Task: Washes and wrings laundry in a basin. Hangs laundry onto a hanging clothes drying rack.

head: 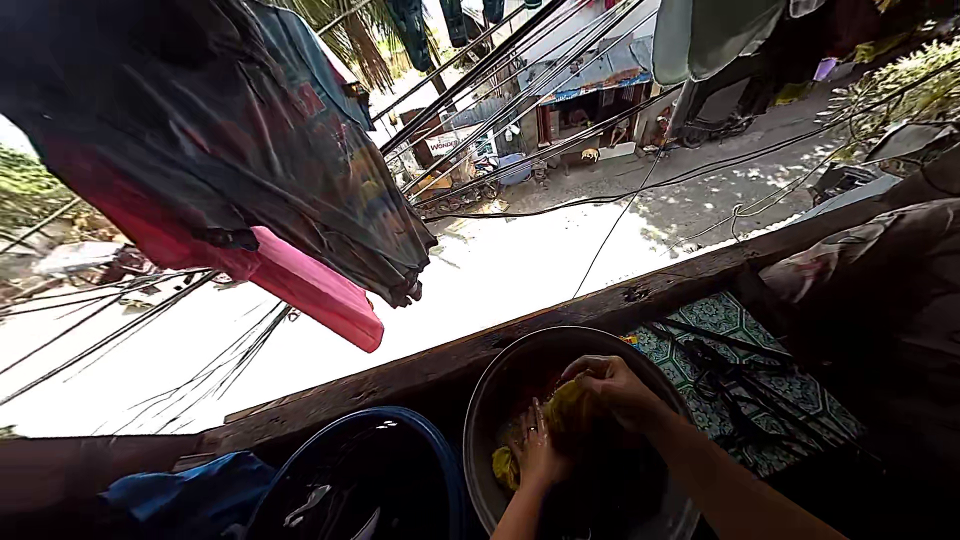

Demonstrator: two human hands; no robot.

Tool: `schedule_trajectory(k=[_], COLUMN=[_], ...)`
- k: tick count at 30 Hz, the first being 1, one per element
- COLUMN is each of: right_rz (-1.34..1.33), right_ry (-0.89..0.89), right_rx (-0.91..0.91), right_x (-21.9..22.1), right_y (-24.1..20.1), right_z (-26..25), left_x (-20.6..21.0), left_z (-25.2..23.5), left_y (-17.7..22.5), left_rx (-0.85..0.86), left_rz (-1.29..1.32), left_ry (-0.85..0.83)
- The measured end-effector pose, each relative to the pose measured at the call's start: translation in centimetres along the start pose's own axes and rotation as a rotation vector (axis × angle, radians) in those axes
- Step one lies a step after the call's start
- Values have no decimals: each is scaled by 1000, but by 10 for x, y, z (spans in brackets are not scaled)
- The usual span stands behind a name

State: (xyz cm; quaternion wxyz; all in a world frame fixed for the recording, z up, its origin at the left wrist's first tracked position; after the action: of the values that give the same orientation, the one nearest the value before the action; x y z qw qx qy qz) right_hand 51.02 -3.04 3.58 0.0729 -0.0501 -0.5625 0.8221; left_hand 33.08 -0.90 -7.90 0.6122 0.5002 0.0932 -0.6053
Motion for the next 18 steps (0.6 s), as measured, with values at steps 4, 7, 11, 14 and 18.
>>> schedule_trajectory(k=[4,7,11,14,18], right_rz=[-318,-507,-567,-408,-233], right_ry=[-183,-303,-78,212,265], right_rx=[-217,-368,-420,-295,30], right_x=[17,16,-17,-39,-28], right_y=[-74,-90,-84,-56,13], right_z=[50,71,86,76,37], left_x=[3,-27,-56,-76,-91], left_z=[12,26,38,53,69], left_y=[6,24,30,45,78], left_rx=[187,178,275,291,306], left_rz=[284,495,1124,1378,1486], left_ry=[414,506,605,616,580])
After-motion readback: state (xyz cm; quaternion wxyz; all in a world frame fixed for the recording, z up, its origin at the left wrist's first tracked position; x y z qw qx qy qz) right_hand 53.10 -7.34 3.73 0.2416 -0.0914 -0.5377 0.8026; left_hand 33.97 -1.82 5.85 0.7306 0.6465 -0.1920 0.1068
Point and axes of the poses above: each hand's wrist, its own z-axis away from the middle knuckle, its own x-axis out of the palm, y = z × x, the point moved 1 cm from there along -z, towards the middle knuckle, and after that the axes turned 7 degrees about x, right-handed, at the moved point
